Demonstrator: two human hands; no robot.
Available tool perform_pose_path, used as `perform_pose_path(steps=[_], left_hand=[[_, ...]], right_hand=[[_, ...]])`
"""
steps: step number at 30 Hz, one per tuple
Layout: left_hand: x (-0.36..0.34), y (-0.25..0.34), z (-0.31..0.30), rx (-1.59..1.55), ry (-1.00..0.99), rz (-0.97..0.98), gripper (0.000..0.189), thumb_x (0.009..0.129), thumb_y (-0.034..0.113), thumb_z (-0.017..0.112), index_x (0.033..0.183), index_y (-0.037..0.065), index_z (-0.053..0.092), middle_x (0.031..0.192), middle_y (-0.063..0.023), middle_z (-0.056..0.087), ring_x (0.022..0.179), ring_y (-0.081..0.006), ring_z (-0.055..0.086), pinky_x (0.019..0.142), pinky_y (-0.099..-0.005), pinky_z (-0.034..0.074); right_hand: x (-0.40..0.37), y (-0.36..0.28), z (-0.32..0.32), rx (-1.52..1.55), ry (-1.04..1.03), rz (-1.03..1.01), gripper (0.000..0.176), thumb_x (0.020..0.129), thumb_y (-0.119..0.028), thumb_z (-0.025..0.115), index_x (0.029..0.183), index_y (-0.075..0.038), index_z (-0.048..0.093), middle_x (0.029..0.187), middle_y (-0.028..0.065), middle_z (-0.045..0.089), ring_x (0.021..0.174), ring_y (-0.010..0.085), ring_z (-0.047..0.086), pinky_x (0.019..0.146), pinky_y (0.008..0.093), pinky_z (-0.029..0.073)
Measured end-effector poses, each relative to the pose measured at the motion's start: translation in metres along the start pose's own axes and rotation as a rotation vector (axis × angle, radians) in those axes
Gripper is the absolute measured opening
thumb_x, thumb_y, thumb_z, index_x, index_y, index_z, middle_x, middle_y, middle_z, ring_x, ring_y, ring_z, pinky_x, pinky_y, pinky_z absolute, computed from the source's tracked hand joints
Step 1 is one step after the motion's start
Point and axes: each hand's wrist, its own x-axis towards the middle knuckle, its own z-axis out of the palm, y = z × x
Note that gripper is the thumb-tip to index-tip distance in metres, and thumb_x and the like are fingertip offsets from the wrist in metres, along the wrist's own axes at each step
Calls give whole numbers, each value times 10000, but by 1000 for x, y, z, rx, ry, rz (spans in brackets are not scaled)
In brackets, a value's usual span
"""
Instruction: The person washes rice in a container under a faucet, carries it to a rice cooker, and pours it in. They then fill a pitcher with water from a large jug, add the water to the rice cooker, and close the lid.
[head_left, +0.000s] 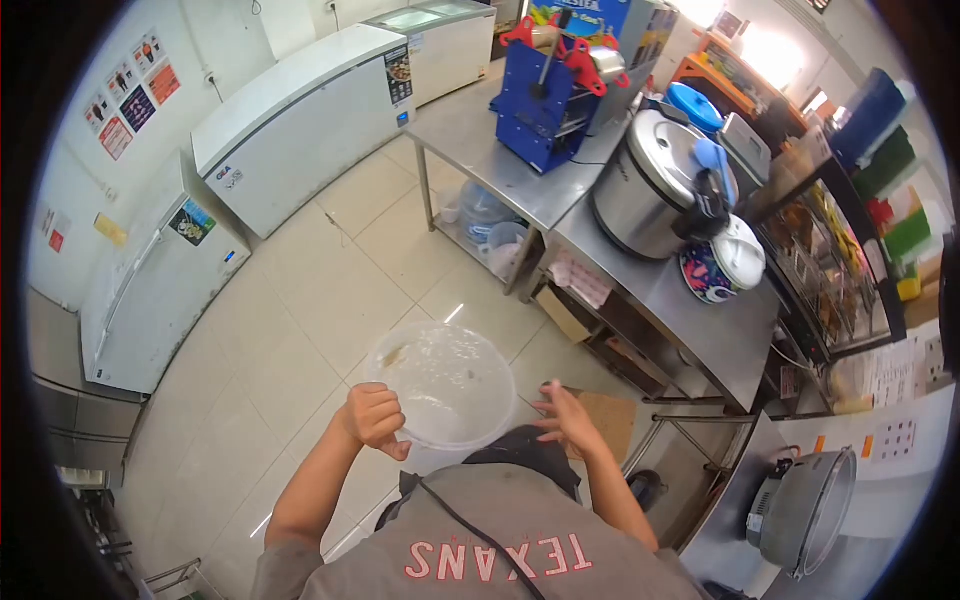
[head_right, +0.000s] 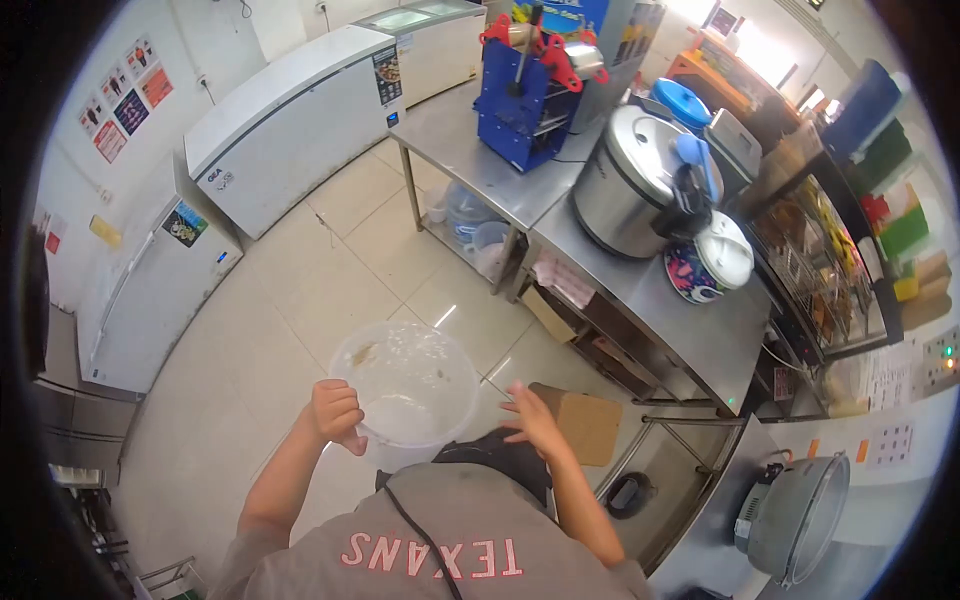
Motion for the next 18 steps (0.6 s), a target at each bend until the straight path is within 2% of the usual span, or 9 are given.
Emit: perform_pose_path(steps=[4, 6, 8, 11, 13, 14, 16, 17, 18], left_hand=[[-5, -65, -6, -2, -11, 54, 345, 721, 321, 607, 569, 107, 383, 528, 2, 269, 427, -164, 355, 397, -296, 264], [-15, -103, -10, 19, -26, 5, 350, 749, 299, 617, 565, 105, 390, 542, -12, 319, 450, -172, 395, 419, -291, 298], [-15, -143, -15, 52, -49, -39, 359, 776, 277, 627, 561, 104, 397, 556, -26, 369, 473, -181, 436, 442, -286, 333], [9, -193, -37, 283, 122, -385, 189, 782, 189, 667, 766, 28, 568, 746, -114, 567, 632, -232, 593, 521, -302, 451], [30, -221, -59, 824, 80, -967, 408, 840, 117, 676, 1197, -45, 567, 1147, -210, 622, 916, -311, 683, 662, -357, 562], [17, -238, -66, 824, 64, -959, 408, 840, 117, 676, 1197, -45, 567, 1147, -210, 622, 916, -311, 683, 662, -357, 562], [-31, -258, -82, -39, 598, -1972, 605, 922, 117, 640, 1440, -53, 377, 1384, -219, 511, 1112, -359, 649, 753, -397, 620], [-34, -269, -92, -33, 598, -1989, 605, 922, 117, 640, 1440, -53, 377, 1384, -219, 511, 1112, -359, 649, 753, -397, 620], [-35, -281, -101, -74, 659, -2064, 575, 946, 116, 611, 1442, -58, 378, 1366, -210, 529, 1119, -355, 650, 750, -397, 634]], right_hand=[[75, -56, 65, -48, -236, 187, 674, 982, -514, 545, 1443, -46, 395, 1310, 186, 563, 1100, 362, 655, 715, 477, 614], [129, -67, 87, -44, -299, 40, 586, 960, -257, 591, 1446, -39, 344, 1327, 213, 535, 1077, 358, 656, 666, 467, 627], [170, -97, 111, -26, -260, 24, 569, 929, -166, 585, 1426, -34, 341, 1302, 217, 540, 1049, 347, 660, 621, 448, 624], [232, -146, 146, -19, -243, -29, 538, 899, -67, 581, 1383, -24, 352, 1251, 216, 554, 992, 321, 665, 596, 422, 613], [282, -173, 170, -127, -271, -153, 526, 921, -130, 622, 1367, -58, 352, 1112, 160, 601, 926, 271, 656, 573, 384, 564], [300, -200, 185, -111, -273, -150, 526, 921, -130, 622, 1367, -58, 352, 1112, 160, 601, 926, 271, 656, 573, 384, 564], [327, -259, 218, -509, -270, -193, 488, 931, -149, 630, 1332, -43, 372, 943, 178, 629, 846, 256, 655, 591, 410, 512], [343, -283, 238, -512, -282, -180, 488, 931, -149, 630, 1332, -43, 372, 943, 178, 629, 846, 256, 655, 591, 410, 512], [359, -305, 258, -536, -308, -275, 452, 925, -169, 637, 1275, -26, 389, 884, 223, 626, 857, 359, 649, 673, 462, 495]])
